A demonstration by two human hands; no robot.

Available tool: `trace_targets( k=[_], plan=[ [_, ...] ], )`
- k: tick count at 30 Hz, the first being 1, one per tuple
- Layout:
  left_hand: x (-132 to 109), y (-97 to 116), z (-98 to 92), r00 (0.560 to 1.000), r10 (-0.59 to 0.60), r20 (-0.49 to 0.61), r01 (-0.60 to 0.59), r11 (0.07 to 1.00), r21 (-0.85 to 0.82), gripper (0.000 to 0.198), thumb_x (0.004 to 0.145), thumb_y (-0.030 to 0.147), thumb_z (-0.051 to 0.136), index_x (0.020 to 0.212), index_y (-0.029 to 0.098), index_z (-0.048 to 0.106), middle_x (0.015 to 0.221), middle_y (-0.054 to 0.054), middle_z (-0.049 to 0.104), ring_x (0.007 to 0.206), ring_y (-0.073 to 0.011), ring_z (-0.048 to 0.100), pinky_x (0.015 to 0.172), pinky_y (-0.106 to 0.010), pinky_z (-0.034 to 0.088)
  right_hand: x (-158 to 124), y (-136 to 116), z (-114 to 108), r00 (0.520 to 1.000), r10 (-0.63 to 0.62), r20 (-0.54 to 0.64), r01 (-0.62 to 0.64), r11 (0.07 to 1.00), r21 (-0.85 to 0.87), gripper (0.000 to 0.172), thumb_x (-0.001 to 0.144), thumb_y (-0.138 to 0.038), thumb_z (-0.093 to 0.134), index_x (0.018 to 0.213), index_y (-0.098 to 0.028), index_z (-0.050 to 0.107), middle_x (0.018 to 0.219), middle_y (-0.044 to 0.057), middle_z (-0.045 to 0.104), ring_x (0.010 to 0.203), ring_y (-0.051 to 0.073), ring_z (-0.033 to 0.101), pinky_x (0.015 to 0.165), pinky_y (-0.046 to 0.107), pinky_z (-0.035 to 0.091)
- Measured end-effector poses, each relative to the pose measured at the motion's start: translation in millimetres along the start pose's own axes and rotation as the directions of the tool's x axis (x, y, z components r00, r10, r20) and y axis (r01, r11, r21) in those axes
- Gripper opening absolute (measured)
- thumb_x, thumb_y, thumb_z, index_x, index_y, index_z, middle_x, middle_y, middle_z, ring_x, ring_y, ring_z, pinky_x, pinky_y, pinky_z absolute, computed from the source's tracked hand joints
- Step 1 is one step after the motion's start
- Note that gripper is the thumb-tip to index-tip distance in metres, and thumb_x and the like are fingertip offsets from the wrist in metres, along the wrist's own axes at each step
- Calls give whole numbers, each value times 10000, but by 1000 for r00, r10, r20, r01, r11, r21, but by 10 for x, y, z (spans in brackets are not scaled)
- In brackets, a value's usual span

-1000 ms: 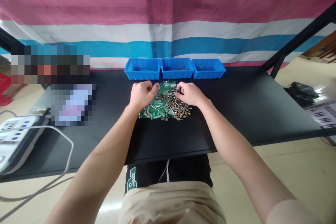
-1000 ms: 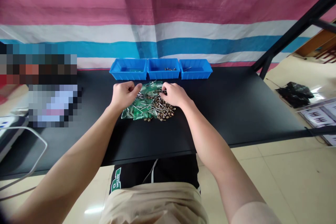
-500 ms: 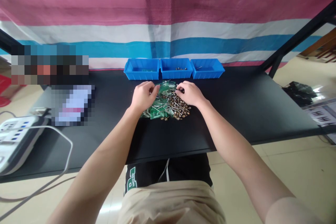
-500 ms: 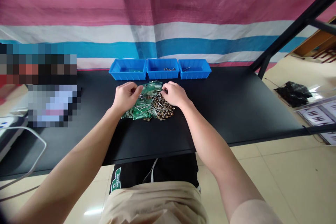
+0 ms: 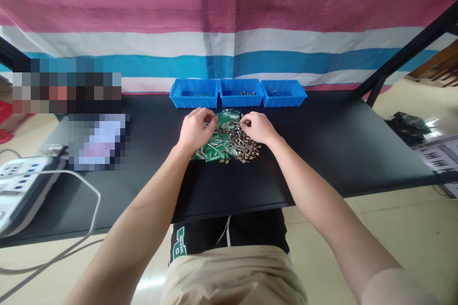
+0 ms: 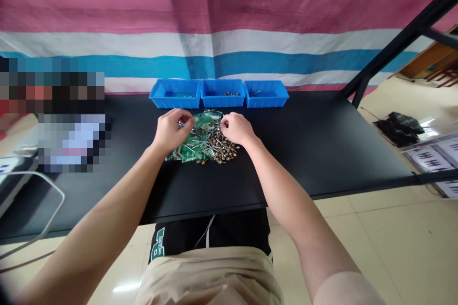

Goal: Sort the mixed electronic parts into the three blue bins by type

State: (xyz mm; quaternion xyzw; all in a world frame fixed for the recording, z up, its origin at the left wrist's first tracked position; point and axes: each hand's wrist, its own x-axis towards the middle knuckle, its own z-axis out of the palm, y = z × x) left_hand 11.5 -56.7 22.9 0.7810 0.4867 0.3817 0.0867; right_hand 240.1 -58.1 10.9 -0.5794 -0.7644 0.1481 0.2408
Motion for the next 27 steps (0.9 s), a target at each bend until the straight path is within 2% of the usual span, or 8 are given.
trace_targets(
  k=[4,10,16,20,23,27],
  plan=[
    [-2,0,1,1000,3,6,-3,1000,2,136,852,257,560,829,182,671,819,-40,694,748,-178,620,730,-306,493,0,-8,-1,1000,-3,-22,4,999,44,120,842,-164,630,830,-184,748,879,55,711,821,186,648,788,305,475],
    [0,5,-16,1000,29,10,-29,1000,-6,142,860,254,555,838,182,675,822,-41,697,753,-175,625,729,-309,502,-2,-4,-35,987,-89,-133,109,982,154,95,839,-167,663,842,-174,758,833,45,700,724,155,607,716,286,462],
    [-7,6,-14,997,74,21,-74,997,-4,175,886,269,547,871,170,691,836,-60,691,773,-191,635,736,-330,515,-18,-22,-47,980,-150,-133,173,969,176,93,839,-167,673,856,-166,765,820,49,716,679,149,594,699,290,461],
    [-16,59,-27,982,182,59,-182,983,-10,231,923,323,553,982,161,707,891,-82,704,851,-219,650,801,-365,533,-50,-85,-47,961,-250,-119,270,940,209,134,888,-212,640,878,-158,762,819,54,711,679,150,598,682,287,458],
    [-17,105,-34,945,300,131,-300,954,-26,296,959,365,535,1090,157,701,984,-108,719,934,-239,658,860,-394,532,-75,-144,-38,936,-332,-112,350,907,233,178,925,-244,603,923,-163,761,848,59,719,704,157,615,693,289,465],
    [-16,120,-28,915,355,193,-356,934,-29,307,1001,343,469,1052,160,711,979,-107,731,906,-232,668,825,-381,519,-93,-182,-11,905,-399,-147,424,872,246,212,954,-266,574,930,-163,759,856,63,722,753,165,636,715,289,467]
  ],
)
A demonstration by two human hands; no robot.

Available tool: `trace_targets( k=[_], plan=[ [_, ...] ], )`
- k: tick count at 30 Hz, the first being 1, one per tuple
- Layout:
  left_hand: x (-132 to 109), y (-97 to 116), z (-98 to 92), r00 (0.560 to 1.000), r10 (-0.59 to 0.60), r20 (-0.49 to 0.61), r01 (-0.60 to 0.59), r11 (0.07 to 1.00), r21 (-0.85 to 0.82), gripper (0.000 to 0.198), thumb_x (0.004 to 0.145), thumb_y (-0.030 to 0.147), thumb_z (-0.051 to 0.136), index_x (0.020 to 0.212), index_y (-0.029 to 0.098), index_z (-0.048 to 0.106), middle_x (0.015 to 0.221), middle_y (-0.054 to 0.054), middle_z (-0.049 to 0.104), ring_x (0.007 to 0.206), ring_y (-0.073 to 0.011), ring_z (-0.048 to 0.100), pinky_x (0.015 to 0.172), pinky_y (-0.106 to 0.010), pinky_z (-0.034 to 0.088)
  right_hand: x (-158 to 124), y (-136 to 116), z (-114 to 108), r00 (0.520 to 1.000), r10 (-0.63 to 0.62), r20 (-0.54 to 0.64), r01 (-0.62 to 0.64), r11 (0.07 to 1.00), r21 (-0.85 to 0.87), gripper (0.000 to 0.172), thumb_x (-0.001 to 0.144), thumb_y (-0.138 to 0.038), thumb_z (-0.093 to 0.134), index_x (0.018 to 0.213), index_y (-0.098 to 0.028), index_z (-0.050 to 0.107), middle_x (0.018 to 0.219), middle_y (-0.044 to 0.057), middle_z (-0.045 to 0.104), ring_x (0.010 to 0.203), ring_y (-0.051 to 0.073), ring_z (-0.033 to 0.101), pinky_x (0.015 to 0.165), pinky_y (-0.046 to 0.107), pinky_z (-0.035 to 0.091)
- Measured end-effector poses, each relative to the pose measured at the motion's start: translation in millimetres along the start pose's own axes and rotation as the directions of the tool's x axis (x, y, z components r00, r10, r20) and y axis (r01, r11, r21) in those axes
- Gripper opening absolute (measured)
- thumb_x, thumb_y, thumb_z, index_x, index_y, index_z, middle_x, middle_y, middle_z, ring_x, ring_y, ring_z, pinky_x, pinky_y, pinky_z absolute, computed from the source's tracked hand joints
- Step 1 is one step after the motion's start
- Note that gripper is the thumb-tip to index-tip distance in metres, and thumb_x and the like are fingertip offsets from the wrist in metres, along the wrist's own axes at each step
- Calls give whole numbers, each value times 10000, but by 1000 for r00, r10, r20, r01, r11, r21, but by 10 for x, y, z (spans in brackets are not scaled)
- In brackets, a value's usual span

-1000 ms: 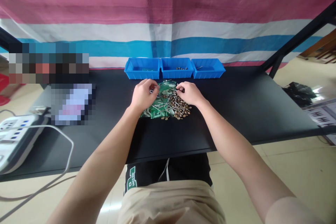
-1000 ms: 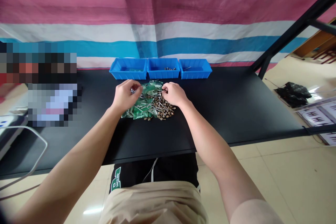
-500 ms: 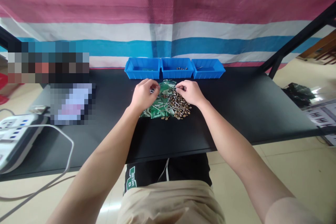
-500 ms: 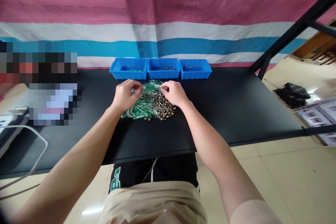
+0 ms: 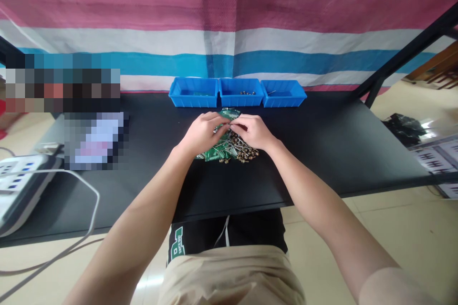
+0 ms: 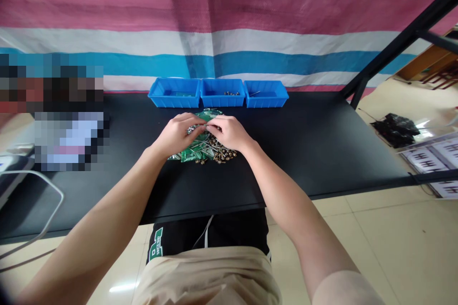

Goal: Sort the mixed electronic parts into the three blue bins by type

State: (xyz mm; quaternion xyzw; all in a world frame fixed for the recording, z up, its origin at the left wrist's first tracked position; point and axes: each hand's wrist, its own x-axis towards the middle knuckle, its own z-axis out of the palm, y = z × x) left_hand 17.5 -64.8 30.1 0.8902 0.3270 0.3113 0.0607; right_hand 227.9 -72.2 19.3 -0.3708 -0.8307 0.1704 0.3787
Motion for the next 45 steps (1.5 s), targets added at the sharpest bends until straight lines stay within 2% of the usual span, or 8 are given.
trace_targets(
  k=[8,15,20,23,26,31,35,45],
  plan=[
    [-10,-26,25,1000,-18,-10,18,1000,23,270,990,281,475,956,159,713,858,-81,728,821,-219,667,777,-357,500,2,-32,3,993,65,-97,-62,998,30,250,918,-386,646,811,-173,721,749,35,677,639,139,557,636,286,432],
    [-10,-34,37,997,-71,5,71,997,15,264,983,278,478,958,172,718,860,-85,720,842,-224,665,801,-369,508,3,-40,-27,994,54,-95,-51,998,30,139,879,-276,643,803,-174,699,750,30,678,622,131,542,612,279,430],
    [-14,-9,22,989,-126,-80,128,992,17,298,989,341,488,1116,164,691,1007,-107,719,949,-237,662,873,-394,534,14,46,-98,974,128,-186,-137,990,-35,167,883,-301,623,806,-178,706,766,42,697,643,144,576,651,291,471],
    [-20,-1,9,978,-171,-119,175,984,27,320,985,337,493,1177,147,666,1067,-119,708,996,-239,657,905,-392,538,10,230,-224,881,271,-388,-318,946,-61,182,891,-309,598,852,-173,713,814,65,728,701,174,635,710,313,515],
    [-25,-7,6,976,-181,-120,187,982,39,308,975,325,501,1169,152,665,1061,-115,708,998,-240,656,907,-394,541,-27,499,-380,722,356,-594,-488,870,-72,203,896,-309,574,903,-161,714,863,89,748,765,204,676,780,343,548],
    [-29,-26,12,977,-192,-89,197,980,43,287,964,320,502,1124,159,677,1062,-115,704,1020,-253,656,922,-407,541,-104,850,-537,554,410,-724,-633,773,-46,173,867,-266,578,900,-153,704,886,101,752,835,230,706,853,377,551],
    [-34,-48,19,975,-211,-63,214,976,36,266,947,307,512,1078,167,696,1074,-115,705,1025,-262,658,938,-429,547,-98,912,-536,504,461,-730,-674,739,2,134,848,-261,611,859,-152,689,858,104,744,828,237,702,879,390,530],
    [-41,-65,27,975,-214,-51,216,976,31,244,932,289,537,1062,181,713,1078,-108,703,1037,-258,662,960,-434,549,-73,959,-532,469,458,-755,-675,737,27,156,839,-324,660,823,-169,660,821,88,737,808,241,706,857,387,537]
  ],
)
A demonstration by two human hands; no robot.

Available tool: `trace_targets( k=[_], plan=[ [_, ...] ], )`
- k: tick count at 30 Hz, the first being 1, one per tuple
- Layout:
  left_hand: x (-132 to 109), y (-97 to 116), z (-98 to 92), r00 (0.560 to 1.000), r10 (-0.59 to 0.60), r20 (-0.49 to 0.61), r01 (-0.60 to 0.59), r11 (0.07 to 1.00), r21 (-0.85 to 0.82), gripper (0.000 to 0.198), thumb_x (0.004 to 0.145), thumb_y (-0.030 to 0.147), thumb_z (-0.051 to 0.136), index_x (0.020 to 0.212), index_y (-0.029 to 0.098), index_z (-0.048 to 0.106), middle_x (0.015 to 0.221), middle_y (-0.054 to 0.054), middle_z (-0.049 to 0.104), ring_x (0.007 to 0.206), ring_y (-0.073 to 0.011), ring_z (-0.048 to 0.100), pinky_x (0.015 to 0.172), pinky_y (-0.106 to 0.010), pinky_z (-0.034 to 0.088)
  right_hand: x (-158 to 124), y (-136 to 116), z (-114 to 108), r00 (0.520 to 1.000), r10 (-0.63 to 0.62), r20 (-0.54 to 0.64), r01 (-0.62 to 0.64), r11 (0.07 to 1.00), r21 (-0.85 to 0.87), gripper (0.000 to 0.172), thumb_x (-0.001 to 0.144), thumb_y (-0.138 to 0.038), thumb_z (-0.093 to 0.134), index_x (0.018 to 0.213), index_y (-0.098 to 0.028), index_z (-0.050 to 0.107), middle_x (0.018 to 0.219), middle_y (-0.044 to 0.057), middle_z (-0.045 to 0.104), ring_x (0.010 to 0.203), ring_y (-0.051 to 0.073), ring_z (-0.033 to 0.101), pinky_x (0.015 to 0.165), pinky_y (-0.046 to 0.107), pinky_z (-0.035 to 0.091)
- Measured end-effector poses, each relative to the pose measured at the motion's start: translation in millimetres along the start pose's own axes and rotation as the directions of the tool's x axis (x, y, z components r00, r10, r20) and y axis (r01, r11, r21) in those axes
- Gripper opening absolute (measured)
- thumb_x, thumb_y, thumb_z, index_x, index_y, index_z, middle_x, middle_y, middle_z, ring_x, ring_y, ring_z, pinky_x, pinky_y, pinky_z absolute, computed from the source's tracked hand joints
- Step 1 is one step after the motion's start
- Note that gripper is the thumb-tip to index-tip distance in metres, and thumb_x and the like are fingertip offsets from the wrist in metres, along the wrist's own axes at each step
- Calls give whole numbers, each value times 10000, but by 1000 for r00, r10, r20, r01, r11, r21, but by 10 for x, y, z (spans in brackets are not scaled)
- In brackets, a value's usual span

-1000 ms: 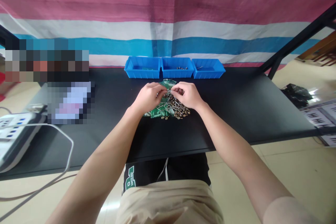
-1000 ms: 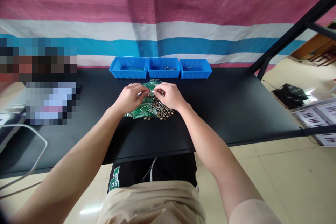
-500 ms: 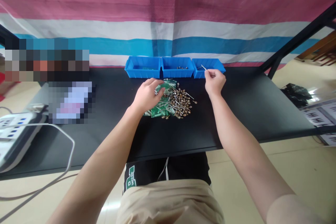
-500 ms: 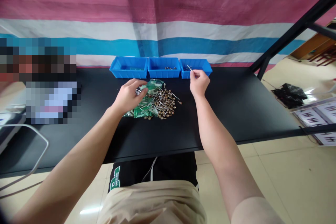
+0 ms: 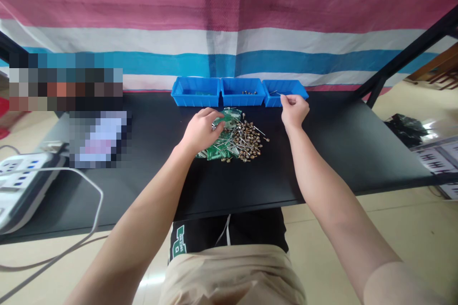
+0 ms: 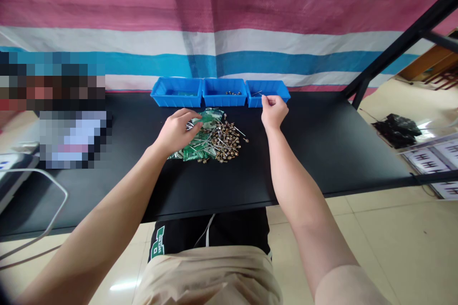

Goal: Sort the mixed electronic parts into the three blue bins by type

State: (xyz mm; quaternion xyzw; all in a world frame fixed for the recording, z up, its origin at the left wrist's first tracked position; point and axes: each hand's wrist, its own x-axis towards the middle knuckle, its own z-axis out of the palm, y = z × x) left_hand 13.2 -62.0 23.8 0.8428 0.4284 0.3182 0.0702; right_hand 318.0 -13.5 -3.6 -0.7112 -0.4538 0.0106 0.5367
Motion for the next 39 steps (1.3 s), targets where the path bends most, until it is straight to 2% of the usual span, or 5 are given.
trace_targets(
  k=[10,14,17,25,39],
  plan=[
    [1,-9,0,1000,-12,-1,12,1000,-15,234,919,291,556,1053,198,724,1072,-101,700,1034,-260,661,954,-435,550,-10,-26,2,1000,-23,9,22,998,53,159,828,-325,661,826,-166,665,809,77,733,791,224,705,834,375,553],
    [-1,-16,5,1000,-12,7,12,1000,4,240,919,292,552,1053,191,723,1075,-103,700,1038,-266,661,952,-436,552,-86,-133,-32,988,-97,124,82,989,124,169,819,-325,638,799,-160,666,759,68,718,737,206,686,770,345,545],
    [0,-17,1,1000,-18,14,18,1000,15,244,912,283,556,1055,178,724,1079,-114,701,1036,-275,663,947,-445,556,-177,-251,-87,915,-214,343,162,972,172,208,798,-371,654,745,-170,663,720,53,706,694,191,659,706,322,518],
    [3,-17,-7,1000,-15,5,15,1000,12,231,908,287,561,1041,192,723,1067,-96,704,1020,-263,661,935,-436,560,-326,-418,-193,548,-298,782,346,931,113,304,740,-470,739,823,-178,721,690,12,668,596,134,559,586,277,394],
    [6,-23,5,1000,-13,6,13,1000,9,222,898,281,572,1036,201,728,1054,-94,703,1022,-260,661,938,-425,556,-451,-559,-188,474,-292,831,403,911,90,156,816,-346,714,785,-194,697,677,-3,663,582,126,555,606,282,383]
  ],
)
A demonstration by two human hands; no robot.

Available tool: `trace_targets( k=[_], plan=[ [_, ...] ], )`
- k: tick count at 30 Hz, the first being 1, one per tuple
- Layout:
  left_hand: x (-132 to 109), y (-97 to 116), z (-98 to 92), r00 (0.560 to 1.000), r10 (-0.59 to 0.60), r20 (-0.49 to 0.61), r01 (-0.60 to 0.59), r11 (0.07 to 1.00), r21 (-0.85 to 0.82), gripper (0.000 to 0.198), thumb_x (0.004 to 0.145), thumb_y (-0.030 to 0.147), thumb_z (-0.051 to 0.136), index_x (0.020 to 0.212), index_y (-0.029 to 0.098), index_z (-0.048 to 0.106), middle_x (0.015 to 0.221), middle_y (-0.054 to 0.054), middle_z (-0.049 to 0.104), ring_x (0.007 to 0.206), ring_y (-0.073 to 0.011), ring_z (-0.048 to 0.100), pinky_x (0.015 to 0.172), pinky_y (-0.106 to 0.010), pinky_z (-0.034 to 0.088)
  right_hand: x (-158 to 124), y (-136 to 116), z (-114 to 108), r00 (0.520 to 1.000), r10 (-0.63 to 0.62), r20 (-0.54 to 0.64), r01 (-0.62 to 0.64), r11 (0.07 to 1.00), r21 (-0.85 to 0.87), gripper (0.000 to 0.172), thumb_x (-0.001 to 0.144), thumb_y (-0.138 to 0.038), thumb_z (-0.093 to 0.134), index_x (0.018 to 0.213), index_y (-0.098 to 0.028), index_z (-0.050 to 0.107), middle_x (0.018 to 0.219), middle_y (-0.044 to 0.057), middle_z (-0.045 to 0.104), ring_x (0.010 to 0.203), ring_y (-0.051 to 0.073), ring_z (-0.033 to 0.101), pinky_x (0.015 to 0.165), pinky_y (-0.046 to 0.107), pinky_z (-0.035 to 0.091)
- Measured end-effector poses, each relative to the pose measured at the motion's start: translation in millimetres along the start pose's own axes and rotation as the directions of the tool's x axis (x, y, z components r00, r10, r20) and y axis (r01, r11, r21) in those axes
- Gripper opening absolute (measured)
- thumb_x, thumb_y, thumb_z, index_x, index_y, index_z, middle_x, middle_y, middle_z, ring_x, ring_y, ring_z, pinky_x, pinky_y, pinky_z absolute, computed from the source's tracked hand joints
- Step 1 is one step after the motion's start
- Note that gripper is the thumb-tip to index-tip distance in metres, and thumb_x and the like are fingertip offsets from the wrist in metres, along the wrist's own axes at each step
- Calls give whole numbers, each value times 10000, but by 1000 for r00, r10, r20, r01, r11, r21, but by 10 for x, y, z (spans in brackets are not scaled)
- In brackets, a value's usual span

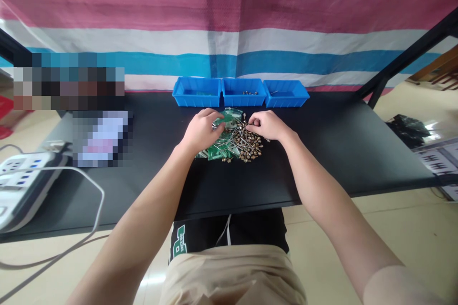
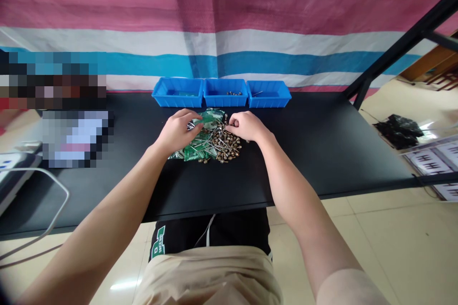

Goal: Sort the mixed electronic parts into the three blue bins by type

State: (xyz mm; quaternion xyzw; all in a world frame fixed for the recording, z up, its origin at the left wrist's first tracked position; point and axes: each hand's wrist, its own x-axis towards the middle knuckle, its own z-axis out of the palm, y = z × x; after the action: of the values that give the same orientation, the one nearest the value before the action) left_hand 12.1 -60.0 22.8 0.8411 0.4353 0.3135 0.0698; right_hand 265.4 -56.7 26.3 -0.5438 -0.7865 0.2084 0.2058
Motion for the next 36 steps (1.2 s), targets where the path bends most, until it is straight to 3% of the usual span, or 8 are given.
trace_targets(
  k=[5,10,18,28,32,36],
  plan=[
    [-1,-1,4,1000,-10,10,10,1000,5,230,899,273,569,1042,182,725,1068,-106,702,1030,-268,663,946,-433,556,-1,13,8,1000,28,5,-28,998,47,180,812,-365,726,787,-192,684,667,-9,666,532,117,544,571,277,385],
    [0,14,1,1000,-15,15,15,1000,14,237,901,265,562,1048,168,721,1076,-111,704,1038,-272,662,958,-441,554,2,32,11,1000,9,-30,-8,999,50,195,848,-364,676,773,-187,703,713,27,708,630,147,626,616,271,418],
    [-2,2,3,1000,-18,17,18,1000,24,231,908,276,563,1051,181,718,1079,-101,704,1044,-271,663,957,-437,552,29,49,7,998,33,-56,-33,999,0,124,821,-174,608,769,-177,721,726,32,727,692,165,671,664,265,429],
    [-4,-5,4,1000,-7,16,7,1000,16,231,913,273,559,1051,175,716,1083,-108,700,1036,-266,663,954,-438,553,32,73,-1,999,23,-44,-24,1000,-12,158,811,-129,584,721,-179,704,713,21,714,677,153,647,659,257,405],
    [-2,-3,8,1000,-4,6,4,1000,13,232,908,269,565,1053,173,718,1076,-107,701,1030,-264,665,950,-437,555,36,61,13,998,58,-33,-60,996,-63,160,879,-219,598,753,-184,691,719,32,707,689,165,622,660,275,373],
    [0,1,6,1000,-8,13,8,1000,19,238,909,267,559,1058,170,719,1080,-108,701,1038,-268,663,955,-441,554,43,60,26,996,72,-44,-76,993,-95,298,966,-322,517,719,-188,619,766,66,701,724,182,607,643,289,336]
  ],
)
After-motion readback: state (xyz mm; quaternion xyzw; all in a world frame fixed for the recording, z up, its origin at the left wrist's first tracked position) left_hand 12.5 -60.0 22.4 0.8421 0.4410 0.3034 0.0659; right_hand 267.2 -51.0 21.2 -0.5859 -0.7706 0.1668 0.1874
